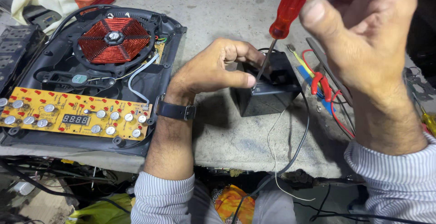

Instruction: The person handles a black Sony car stereo unit on a cluttered workbench, rotating and repositioning it, connecting a wire to its rear, handling a roll of tape, and then using a red-handled screwdriver to work on the unit's rear terminals.

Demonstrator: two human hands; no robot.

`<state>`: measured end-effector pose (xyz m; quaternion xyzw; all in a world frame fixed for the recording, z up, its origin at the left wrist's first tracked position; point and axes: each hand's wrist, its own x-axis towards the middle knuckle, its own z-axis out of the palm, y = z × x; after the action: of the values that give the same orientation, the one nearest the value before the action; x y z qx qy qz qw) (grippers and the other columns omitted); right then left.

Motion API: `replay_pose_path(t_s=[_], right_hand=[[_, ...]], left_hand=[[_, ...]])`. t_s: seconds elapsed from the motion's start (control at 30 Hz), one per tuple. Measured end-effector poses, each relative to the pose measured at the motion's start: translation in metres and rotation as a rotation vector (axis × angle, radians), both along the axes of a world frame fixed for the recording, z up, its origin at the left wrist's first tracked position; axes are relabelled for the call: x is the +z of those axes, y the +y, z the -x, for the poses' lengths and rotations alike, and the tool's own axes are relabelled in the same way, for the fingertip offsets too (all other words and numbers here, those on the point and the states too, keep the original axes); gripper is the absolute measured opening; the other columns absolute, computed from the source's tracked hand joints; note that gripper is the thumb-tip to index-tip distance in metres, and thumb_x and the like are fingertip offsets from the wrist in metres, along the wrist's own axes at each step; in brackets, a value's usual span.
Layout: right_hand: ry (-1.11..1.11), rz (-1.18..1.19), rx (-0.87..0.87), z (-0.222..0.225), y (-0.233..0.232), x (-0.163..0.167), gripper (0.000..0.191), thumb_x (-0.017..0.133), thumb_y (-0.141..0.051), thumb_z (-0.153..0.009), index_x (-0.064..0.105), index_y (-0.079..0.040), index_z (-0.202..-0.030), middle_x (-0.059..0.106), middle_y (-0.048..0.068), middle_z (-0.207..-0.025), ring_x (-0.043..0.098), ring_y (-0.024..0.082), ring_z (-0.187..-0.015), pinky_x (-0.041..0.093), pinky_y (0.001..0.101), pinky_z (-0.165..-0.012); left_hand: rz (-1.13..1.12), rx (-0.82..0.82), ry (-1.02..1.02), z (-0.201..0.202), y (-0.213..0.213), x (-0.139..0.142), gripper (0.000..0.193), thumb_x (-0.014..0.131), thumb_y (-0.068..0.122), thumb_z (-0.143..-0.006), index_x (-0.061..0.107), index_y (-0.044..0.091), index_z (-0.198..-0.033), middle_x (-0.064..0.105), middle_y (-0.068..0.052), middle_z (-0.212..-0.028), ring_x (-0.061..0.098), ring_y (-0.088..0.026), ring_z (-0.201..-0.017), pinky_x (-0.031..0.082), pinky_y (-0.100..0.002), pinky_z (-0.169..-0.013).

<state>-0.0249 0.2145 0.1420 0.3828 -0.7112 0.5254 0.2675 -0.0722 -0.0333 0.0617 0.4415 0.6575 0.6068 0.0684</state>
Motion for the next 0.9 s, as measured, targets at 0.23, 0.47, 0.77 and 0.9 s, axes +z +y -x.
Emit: replay_pose_path(t_s=[0.23,0.47,0.77,0.9], right_hand=[[-0.043,-0.267,-0.094,0.016,-0.016,0.018,0.012,0.073,-0.009,-0.103,0.068,0.0,-0.109,0.068,0.004,-0.087,0.066,0.013,-0.079,0.047,0.0248,-0.074],[0.601,-0.44,-0.457,-0.001,-0.033,0.016,0.015,0.072,-0.008,-0.107,0.074,0.0,-0.095,0.067,0.004,-0.074,0.064,0.013,-0.066,0.043,0.0227,-0.064],[0.611,-0.39,-0.464,0.01,-0.019,0.003,0.017,0.064,0.003,-0.111,0.069,0.002,-0.094,0.064,0.007,-0.078,0.063,0.013,-0.07,0.041,0.0224,-0.063],[0.303,-0.187,-0.362,0.024,-0.006,-0.009,0.022,0.067,-0.004,-0.112,0.066,0.006,-0.093,0.062,0.011,-0.076,0.056,0.017,-0.063,0.037,0.0265,-0.057]], left_hand=[[0.079,0.043,-0.038,-0.003,0.007,0.0,0.026,0.076,0.023,-0.091,0.078,-0.001,-0.099,0.081,-0.008,-0.096,0.076,-0.015,-0.094,0.061,-0.031,-0.091],[0.047,-0.103,-0.002,0.003,0.005,-0.006,0.029,0.068,0.024,-0.099,0.077,-0.002,-0.106,0.08,-0.01,-0.104,0.075,-0.017,-0.102,0.058,-0.033,-0.1],[0.148,-0.026,0.093,0.006,0.006,-0.007,0.03,0.071,0.029,-0.096,0.078,0.002,-0.106,0.082,-0.008,-0.102,0.076,-0.016,-0.101,0.058,-0.033,-0.098],[0.135,0.001,0.088,0.004,0.007,-0.007,0.028,0.075,0.03,-0.093,0.077,0.002,-0.097,0.08,-0.007,-0.099,0.076,-0.017,-0.105,0.059,-0.034,-0.097]])
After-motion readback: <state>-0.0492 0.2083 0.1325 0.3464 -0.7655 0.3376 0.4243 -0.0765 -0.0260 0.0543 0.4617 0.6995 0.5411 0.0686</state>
